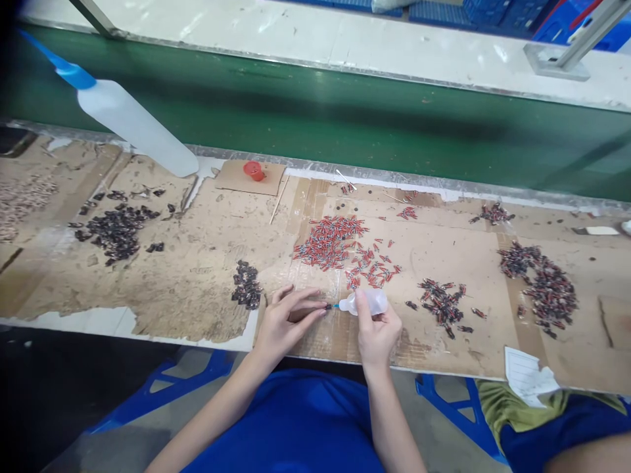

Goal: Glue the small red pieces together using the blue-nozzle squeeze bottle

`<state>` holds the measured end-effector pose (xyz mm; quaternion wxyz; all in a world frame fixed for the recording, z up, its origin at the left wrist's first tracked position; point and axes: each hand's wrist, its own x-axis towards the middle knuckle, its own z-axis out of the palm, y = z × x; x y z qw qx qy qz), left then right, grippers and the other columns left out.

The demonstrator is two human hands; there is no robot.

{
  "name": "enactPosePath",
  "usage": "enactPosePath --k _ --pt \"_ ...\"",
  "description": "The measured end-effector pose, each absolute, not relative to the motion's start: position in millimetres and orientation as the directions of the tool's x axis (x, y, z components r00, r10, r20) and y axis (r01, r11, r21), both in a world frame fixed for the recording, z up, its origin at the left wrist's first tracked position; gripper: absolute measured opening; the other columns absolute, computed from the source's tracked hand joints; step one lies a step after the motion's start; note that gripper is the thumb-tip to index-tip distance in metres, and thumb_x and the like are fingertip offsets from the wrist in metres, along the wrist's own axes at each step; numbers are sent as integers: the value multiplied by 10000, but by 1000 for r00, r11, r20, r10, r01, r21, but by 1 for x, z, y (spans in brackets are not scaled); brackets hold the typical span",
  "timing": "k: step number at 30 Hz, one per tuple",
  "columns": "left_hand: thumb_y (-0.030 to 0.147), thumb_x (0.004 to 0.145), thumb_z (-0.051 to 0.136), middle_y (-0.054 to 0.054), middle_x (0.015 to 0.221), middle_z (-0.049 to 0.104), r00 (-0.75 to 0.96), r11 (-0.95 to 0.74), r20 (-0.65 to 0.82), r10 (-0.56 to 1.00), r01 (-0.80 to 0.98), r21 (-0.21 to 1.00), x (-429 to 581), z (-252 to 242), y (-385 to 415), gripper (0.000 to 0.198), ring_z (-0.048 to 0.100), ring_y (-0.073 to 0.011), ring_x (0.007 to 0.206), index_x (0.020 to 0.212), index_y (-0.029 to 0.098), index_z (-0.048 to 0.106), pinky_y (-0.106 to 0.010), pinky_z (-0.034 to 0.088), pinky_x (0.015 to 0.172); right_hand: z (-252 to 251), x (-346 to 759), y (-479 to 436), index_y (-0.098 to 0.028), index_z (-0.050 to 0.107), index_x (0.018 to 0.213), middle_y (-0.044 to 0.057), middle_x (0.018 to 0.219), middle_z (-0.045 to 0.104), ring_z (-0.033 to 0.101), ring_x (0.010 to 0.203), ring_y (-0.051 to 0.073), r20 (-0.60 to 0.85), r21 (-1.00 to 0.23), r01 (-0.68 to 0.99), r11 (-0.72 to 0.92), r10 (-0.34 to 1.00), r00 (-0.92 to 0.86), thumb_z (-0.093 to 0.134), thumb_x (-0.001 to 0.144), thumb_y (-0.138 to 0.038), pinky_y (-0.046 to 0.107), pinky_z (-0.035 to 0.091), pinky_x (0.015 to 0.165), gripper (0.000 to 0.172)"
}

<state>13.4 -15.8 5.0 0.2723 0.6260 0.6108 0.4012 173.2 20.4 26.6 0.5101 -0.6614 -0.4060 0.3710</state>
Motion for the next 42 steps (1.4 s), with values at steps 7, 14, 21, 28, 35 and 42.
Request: enactPosePath --k 7,14,21,28,35,42 --pt "296 853 682 -10 872 789 -68 -92 153 986 545 834 13 6 -16 302 739 -218 891 1138 255 590 -477 337 1043 25 173 19 -126 734 694 71 662 728 650 583 198 -105 -981 108 -163 907 407 763 659 -486 296 530 562 362" --pt "320 846 687 -21 873 789 -80 -60 121 989 535 843 13 6 -16 298 737 -228 900 1127 262 606 -505 335 1062 28 173 18 -128 730 669 67 637 722 649 562 205 -66 -974 177 -142 923 378 749 682 -481 301 526 538 354" --pt "298 837 694 0 858 790 -84 -78 148 985 547 834 14 7 -16 297 742 -214 882 1121 259 619 -484 368 1043 27 172 18 -127 739 679 63 636 723 647 556 199 -66 -976 166 -138 923 380 749 683 -467 293 522 533 340" --pt "317 847 680 -5 854 789 -77 -61 123 989 546 835 13 6 -16 275 739 -224 891 1110 261 622 -496 359 1051 30 170 19 -121 719 653 59 609 698 617 527 184 -80 -980 130 -153 893 443 757 651 -517 275 485 484 398" --pt "294 842 688 -6 848 790 -88 -79 150 985 543 836 14 6 -16 276 742 -217 870 1107 260 617 -493 360 1048 28 171 18 -125 721 661 66 624 708 617 534 188 -59 -979 153 -139 897 439 747 667 -513 281 482 491 389" --pt "292 844 686 -9 855 790 -86 -75 143 986 537 840 14 8 -15 280 741 -218 873 1111 255 611 -493 357 1045 29 172 17 -128 709 638 50 582 679 603 517 177 -20 -974 200 -106 921 389 727 694 -509 271 469 478 386"
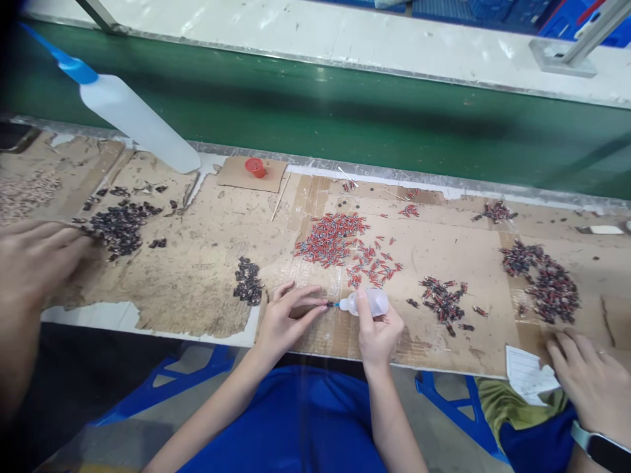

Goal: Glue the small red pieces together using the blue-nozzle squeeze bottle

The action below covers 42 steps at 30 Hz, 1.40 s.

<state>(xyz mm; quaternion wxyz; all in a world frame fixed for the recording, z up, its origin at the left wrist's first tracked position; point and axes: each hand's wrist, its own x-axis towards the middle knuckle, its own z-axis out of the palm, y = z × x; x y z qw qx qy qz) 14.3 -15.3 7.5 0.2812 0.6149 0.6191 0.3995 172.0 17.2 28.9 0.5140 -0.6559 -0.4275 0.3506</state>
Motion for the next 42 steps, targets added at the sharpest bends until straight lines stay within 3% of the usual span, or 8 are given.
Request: enactPosePath --k 24,30,34,37,39,42 --pt "295 843 681 -14 858 789 -85 -66 134 987 551 832 14 5 -16 259 735 -225 888 1094 254 629 -508 360 1049 31 172 18 -143 665 589 36 544 643 586 504 178 -50 -979 156 -134 890 454 740 662 -513 277 453 469 385" --pt "250 832 687 -16 905 783 -54 -125 194 980 589 798 13 6 -15 270 703 -232 964 1097 272 645 -498 397 1026 31 191 11 -139 654 635 23 554 621 524 470 142 -158 -969 103 -225 882 444 757 629 -532 270 418 456 407" --pt "246 829 684 -76 1137 715 -62 -174 270 961 622 763 14 5 -15 223 576 -283 1185 1051 260 687 -497 438 1004 41 209 5 -133 651 963 21 681 639 538 532 148 -151 -915 268 -303 870 470 785 566 -570 285 434 526 606" --pt "239 846 660 -91 1247 648 -69 -199 311 948 635 746 17 3 -15 111 494 -306 1257 937 246 723 -525 427 1016 52 217 5 -157 592 1153 28 800 612 528 592 160 26 -760 567 -318 857 515 772 618 -584 341 457 645 709" --pt "236 855 649 -91 1251 642 -67 -199 309 949 631 750 17 1 -15 85 486 -308 1257 884 238 729 -540 419 1019 57 219 9 -179 632 1133 76 958 581 548 706 193 188 -630 737 -244 873 450 728 701 -574 388 461 738 593" --pt "236 861 644 -84 1150 697 -77 -201 293 953 562 802 16 0 -14 86 512 -297 1232 864 232 730 -542 420 1025 57 213 24 -215 727 956 93 992 563 535 868 246 340 -485 871 74 934 110 663 825 -454 420 460 810 280"
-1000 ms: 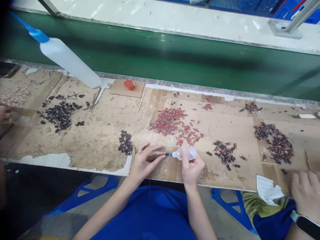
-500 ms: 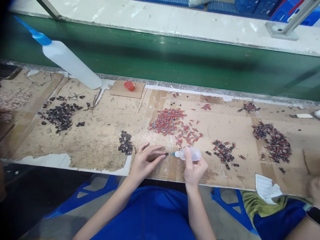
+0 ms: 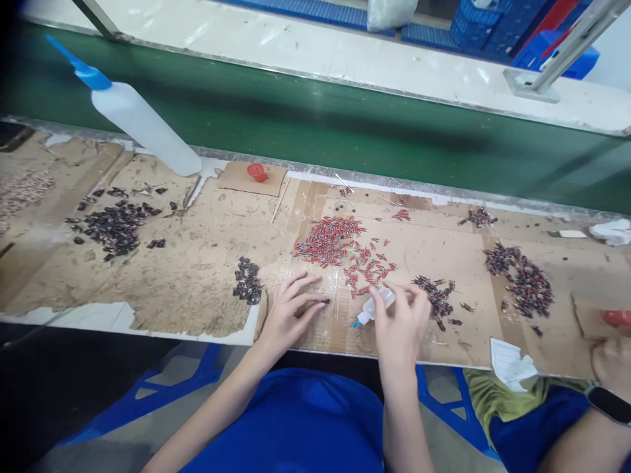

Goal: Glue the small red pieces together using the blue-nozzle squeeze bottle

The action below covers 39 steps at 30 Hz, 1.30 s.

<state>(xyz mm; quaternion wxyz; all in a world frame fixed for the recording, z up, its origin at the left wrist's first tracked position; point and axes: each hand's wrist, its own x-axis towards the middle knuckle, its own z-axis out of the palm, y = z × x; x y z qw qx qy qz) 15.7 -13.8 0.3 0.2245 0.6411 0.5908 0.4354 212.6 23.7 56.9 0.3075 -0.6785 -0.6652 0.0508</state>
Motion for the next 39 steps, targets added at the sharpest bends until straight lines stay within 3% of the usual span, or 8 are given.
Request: enactPosePath --k 4,9,15,18,23,29,33,39 --pt "263 851 657 -73 956 741 -205 -103 180 962 339 935 13 5 -15 95 620 -253 1099 874 226 741 -447 513 951 47 197 49 -262 763 829 86 937 595 485 944 268 322 -380 812 444 886 -334 644 854 -222 414 483 808 128" --pt "299 805 700 -70 894 739 -368 -22 54 928 91 996 14 20 -19 109 692 -201 907 820 207 756 -330 568 834 36 189 73 -263 754 723 90 856 610 492 915 272 248 -367 791 489 871 -423 651 855 -211 418 501 772 175" --pt "260 825 684 -61 872 749 -377 -83 115 919 102 991 14 38 -22 100 689 -185 865 860 206 760 -313 568 817 38 185 83 -204 697 774 106 820 651 532 861 265 249 -337 706 622 783 -570 529 937 -253 431 503 781 239" --pt "230 844 667 -55 884 756 -358 -133 182 916 157 979 13 42 -22 115 685 -177 871 911 217 759 -308 562 827 49 184 74 -200 675 837 81 803 669 586 800 229 262 -534 621 573 811 -523 511 952 -282 387 523 757 216" --pt "225 870 645 -51 902 759 -316 -165 246 916 261 951 12 46 -23 125 679 -184 929 933 226 753 -322 560 850 68 182 44 -207 680 921 64 896 678 646 776 178 109 -859 424 286 912 -394 555 925 -338 279 550 638 181" --pt "209 881 632 -46 905 756 -296 -191 305 905 358 914 15 48 -24 126 671 -172 921 953 219 735 -307 559 848 75 172 24 -222 721 1008 64 916 710 675 816 182 23 -931 336 141 943 -331 578 906 -350 314 569 738 218" --pt "193 884 626 -43 899 752 -276 -207 337 900 410 888 17 49 -25 121 669 -172 911 946 217 726 -310 559 839 70 169 23 -199 741 919 50 794 746 693 681 177 -73 -965 263 -12 972 -222 711 792 -375 288 581 648 219" --pt "167 880 626 -43 879 747 -243 -228 354 903 429 874 18 48 -27 115 655 -170 910 938 209 717 -309 551 841 70 171 22 -219 770 809 44 798 757 695 700 176 -40 -957 288 40 963 -265 706 795 -315 274 561 640 117"
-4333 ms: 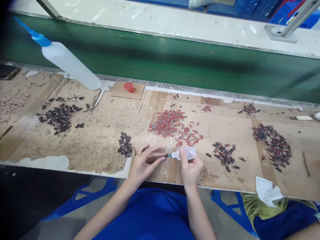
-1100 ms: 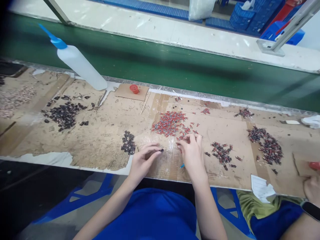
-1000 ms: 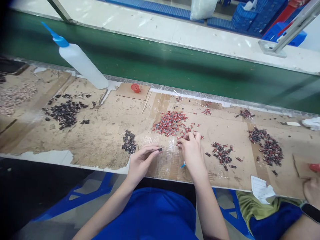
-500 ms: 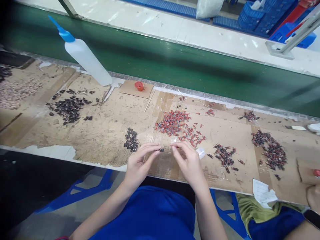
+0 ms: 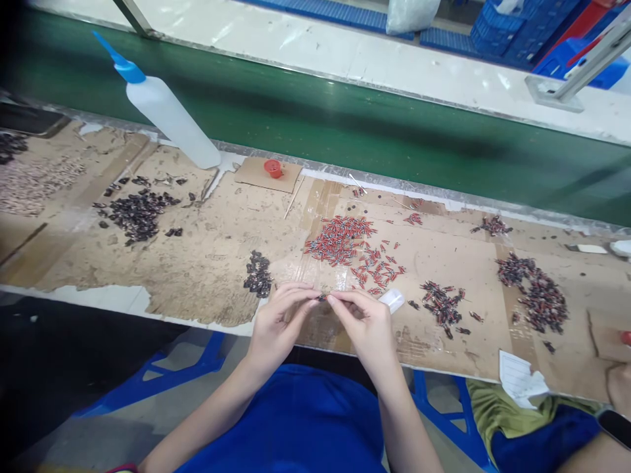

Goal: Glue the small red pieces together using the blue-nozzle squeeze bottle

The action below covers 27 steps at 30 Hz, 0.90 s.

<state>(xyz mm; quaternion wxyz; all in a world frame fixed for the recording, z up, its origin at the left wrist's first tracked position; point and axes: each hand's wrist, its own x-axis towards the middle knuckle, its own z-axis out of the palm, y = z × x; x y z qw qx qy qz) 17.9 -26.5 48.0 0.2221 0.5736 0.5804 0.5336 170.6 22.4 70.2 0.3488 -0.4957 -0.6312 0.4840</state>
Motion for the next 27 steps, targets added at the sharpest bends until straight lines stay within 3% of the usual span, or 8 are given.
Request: enactPosePath --k 10,17,20,25,27 --pt "189 867 622 -41 833 724 -273 -140 218 937 275 951 21 49 -22 92 659 -175 865 861 212 711 -303 555 802 76 168 20 -224 747 876 57 811 736 669 729 186 111 -881 394 261 925 -363 603 885 -274 307 558 659 152" --pt "202 879 581 -58 892 705 -213 -81 146 966 288 954 21 56 -23 109 648 -184 912 918 199 682 -315 532 845 77 170 20 -239 735 926 59 842 729 662 799 201 206 -822 420 384 889 -409 572 912 -250 350 549 762 164" --pt "199 880 571 -57 899 698 -198 -68 132 971 300 952 22 57 -25 112 645 -188 922 926 201 673 -317 523 856 73 173 21 -235 744 901 55 842 733 662 805 198 156 -869 391 305 917 -368 621 881 -273 332 543 742 131" --pt "210 879 588 -61 890 699 -185 -53 96 978 226 973 23 55 -27 112 655 -181 900 910 194 694 -300 534 833 69 177 20 -204 750 772 45 742 744 667 648 178 -144 -953 299 -52 945 -293 683 805 -411 280 530 596 220" --pt "227 868 615 -63 862 712 -191 -49 83 978 177 983 23 53 -26 110 666 -182 859 880 195 720 -300 546 804 70 178 19 -190 741 723 42 681 733 647 591 167 -190 -953 285 -108 941 -279 684 791 -424 266 512 558 250"
